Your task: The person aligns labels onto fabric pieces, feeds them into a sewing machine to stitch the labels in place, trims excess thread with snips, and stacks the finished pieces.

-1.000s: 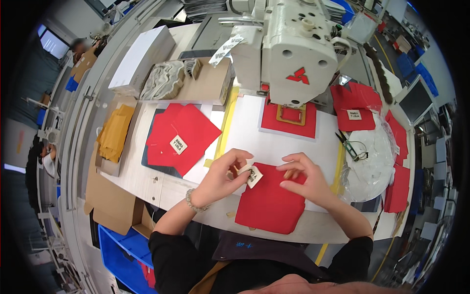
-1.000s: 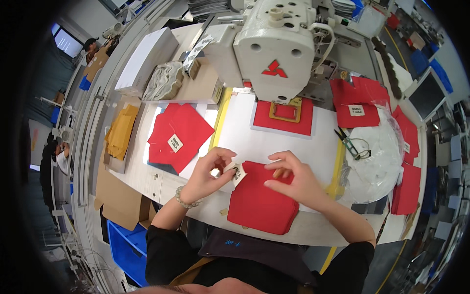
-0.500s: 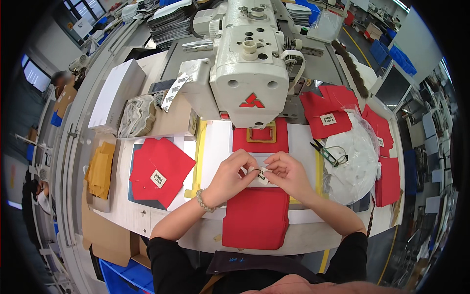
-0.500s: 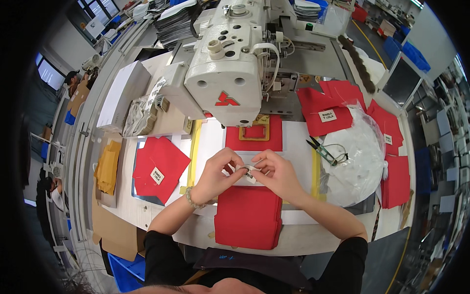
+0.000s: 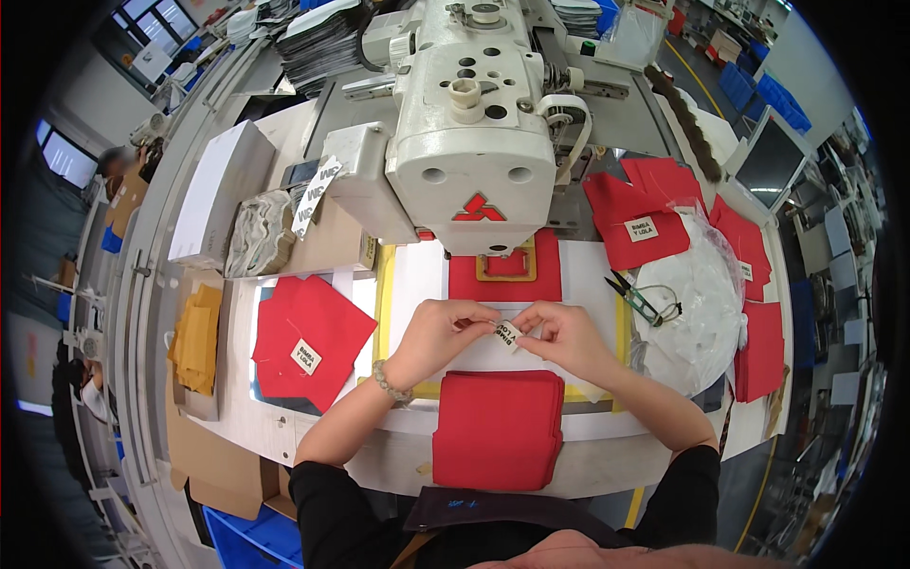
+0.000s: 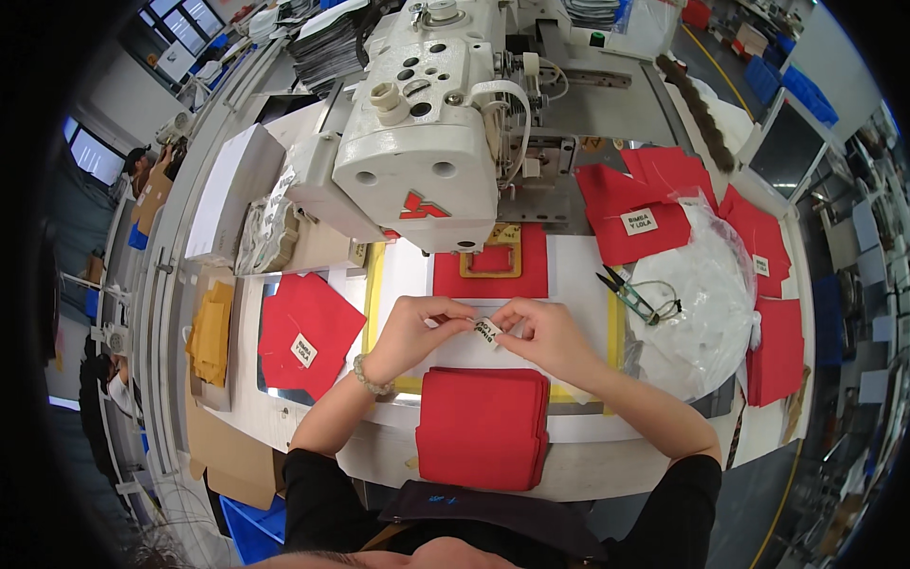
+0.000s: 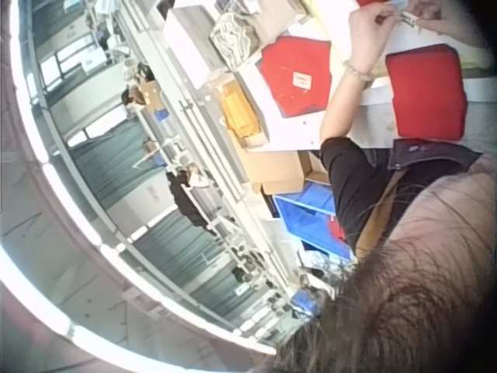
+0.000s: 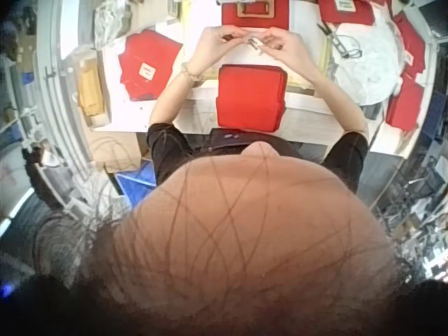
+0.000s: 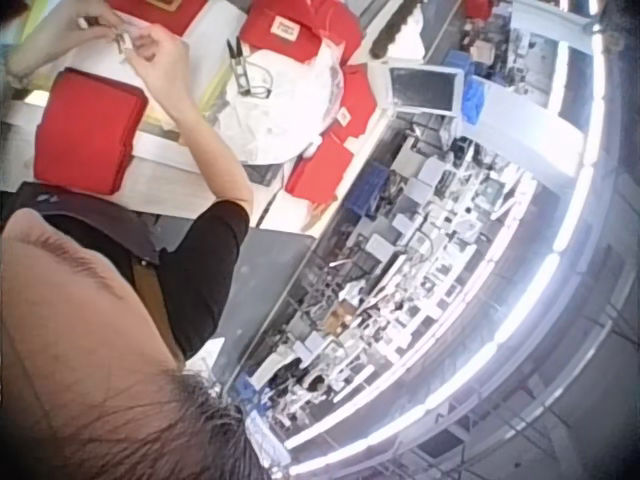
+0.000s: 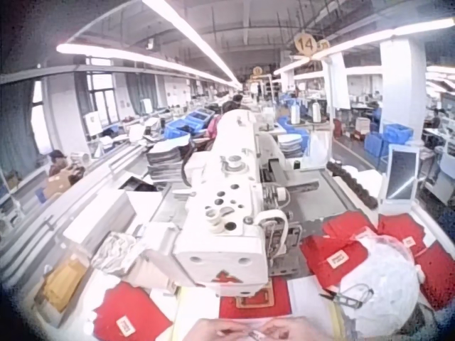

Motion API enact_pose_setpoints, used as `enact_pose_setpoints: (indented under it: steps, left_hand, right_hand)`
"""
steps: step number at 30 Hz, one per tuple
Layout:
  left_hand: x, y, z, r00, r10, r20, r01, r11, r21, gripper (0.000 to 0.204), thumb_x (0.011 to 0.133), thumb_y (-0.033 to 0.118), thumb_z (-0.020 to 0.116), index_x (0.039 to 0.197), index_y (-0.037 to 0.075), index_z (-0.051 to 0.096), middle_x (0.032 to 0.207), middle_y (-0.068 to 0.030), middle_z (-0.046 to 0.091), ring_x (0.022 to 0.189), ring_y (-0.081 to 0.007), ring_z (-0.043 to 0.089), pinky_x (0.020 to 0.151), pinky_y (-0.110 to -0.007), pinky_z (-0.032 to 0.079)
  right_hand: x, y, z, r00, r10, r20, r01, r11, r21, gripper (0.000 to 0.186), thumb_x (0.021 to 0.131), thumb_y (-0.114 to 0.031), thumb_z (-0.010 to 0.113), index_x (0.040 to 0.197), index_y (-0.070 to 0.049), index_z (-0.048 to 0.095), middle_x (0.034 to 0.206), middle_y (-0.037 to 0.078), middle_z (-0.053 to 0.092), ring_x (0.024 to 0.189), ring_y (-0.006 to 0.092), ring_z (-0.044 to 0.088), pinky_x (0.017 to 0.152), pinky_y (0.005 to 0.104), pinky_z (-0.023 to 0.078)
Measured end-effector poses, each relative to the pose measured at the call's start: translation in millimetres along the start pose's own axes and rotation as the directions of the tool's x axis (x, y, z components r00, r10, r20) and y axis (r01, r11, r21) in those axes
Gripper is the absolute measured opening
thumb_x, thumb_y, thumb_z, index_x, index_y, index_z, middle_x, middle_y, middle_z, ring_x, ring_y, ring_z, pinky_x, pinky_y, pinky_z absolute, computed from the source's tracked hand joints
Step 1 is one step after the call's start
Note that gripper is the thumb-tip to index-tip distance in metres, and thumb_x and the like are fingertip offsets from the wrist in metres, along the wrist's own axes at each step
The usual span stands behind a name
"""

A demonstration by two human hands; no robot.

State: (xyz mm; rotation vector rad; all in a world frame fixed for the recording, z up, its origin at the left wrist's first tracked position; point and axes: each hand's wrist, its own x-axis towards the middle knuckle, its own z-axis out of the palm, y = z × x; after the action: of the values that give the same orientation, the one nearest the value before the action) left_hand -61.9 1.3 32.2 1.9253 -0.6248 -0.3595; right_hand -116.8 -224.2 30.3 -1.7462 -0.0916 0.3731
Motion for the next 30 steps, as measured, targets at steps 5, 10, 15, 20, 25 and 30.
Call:
enact_pose_setpoints:
  steps: [5, 10, 15, 20, 25, 30]
  left_hand:
    - [1.0, 9.6, -9.6, 0.992, 0.108, 0.07, -0.112, 0.992, 0.062, 0.013, 0.083, 0.008, 0.073, 0.096, 0.003, 0.073, 0.085, -0.007, 0.073, 0.075, -0.0144, 0.069, 0.068, -0.026, 0.053]
    - [5.5, 11.5, -19.1, 0.965, 0.001, 0.263, 0.072, 0.961, -0.268, 0.015, 0.083, 0.006, 0.073, 0.098, 0.005, 0.069, 0.08, -0.0001, 0.071, 0.075, -0.0062, 0.063, 0.075, -0.022, 0.047]
    - [7.1, 0.4, -17.1, 0.968, 0.031, 0.251, 0.052, 0.947, -0.317, 0.014, 0.085, 0.005, 0.072, 0.097, 0.005, 0.066, 0.08, 0.0021, 0.068, 0.076, -0.005, 0.06, 0.073, -0.022, 0.046]
    - [7.2, -0.2, -9.7, 0.976, 0.012, 0.219, 0.075, 0.92, -0.384, 0.026, 0.084, 0.006, 0.073, 0.107, 0.006, 0.06, 0.08, 0.0038, 0.063, 0.074, -0.0053, 0.057, 0.071, -0.023, 0.046]
    - [-1.3, 17.8, -5.0, 0.997, 0.006, 0.079, 0.022, 0.934, -0.356, 0.048, 0.08, 0.007, 0.077, 0.121, 0.007, 0.051, 0.08, 0.0023, 0.059, 0.072, -0.0055, 0.055, 0.07, -0.022, 0.045]
    - [-1.4, 3.5, -1.9, 0.998, -0.03, 0.052, 0.049, 0.91, -0.412, 0.033, 0.083, 0.005, 0.074, 0.112, 0.003, 0.059, 0.081, 0.0008, 0.061, 0.073, -0.0059, 0.056, 0.069, -0.022, 0.046]
  right_hand:
    - [0.7, -13.2, -2.8, 0.985, -0.172, -0.032, 0.154, 0.937, -0.313, 0.023, 0.079, -0.015, 0.075, 0.099, -0.007, 0.066, 0.083, 0.002, 0.063, 0.059, 0.0125, 0.055, 0.056, 0.0271, 0.044]
    - [-0.3, -17.1, 3.8, 0.917, -0.398, 0.006, 0.376, 0.86, -0.347, 0.023, 0.078, -0.022, 0.077, 0.094, -0.009, 0.067, 0.082, 0.002, 0.058, 0.062, 0.0152, 0.052, 0.057, 0.0291, 0.043]
    - [1.0, -14.3, 6.4, 0.96, -0.276, 0.046, 0.277, 0.914, -0.297, 0.022, 0.078, -0.022, 0.078, 0.09, -0.008, 0.067, 0.083, 0.003, 0.058, 0.06, 0.0156, 0.05, 0.056, 0.0294, 0.041]
    - [0.7, -14.7, 12.4, 0.971, -0.24, 0.009, 0.238, 0.956, -0.172, 0.013, 0.085, -0.013, 0.073, 0.09, -0.003, 0.066, 0.081, 0.003, 0.062, 0.058, 0.0105, 0.05, 0.054, 0.0263, 0.041]
    - [-0.2, -8.6, 18.7, 0.985, -0.056, -0.164, 0.112, 0.928, 0.356, 0.007, 0.09, -0.005, 0.066, 0.092, -0.001, 0.061, 0.082, 0.004, 0.065, 0.065, 0.0086, 0.058, 0.058, 0.0223, 0.045]
    - [-1.1, -15.2, 25.6, 0.982, -0.004, -0.188, 0.089, 0.891, 0.446, 0.01, 0.089, -0.002, 0.066, 0.094, -0.001, 0.057, 0.083, 0.005, 0.065, 0.069, 0.0103, 0.063, 0.06, 0.0222, 0.048]
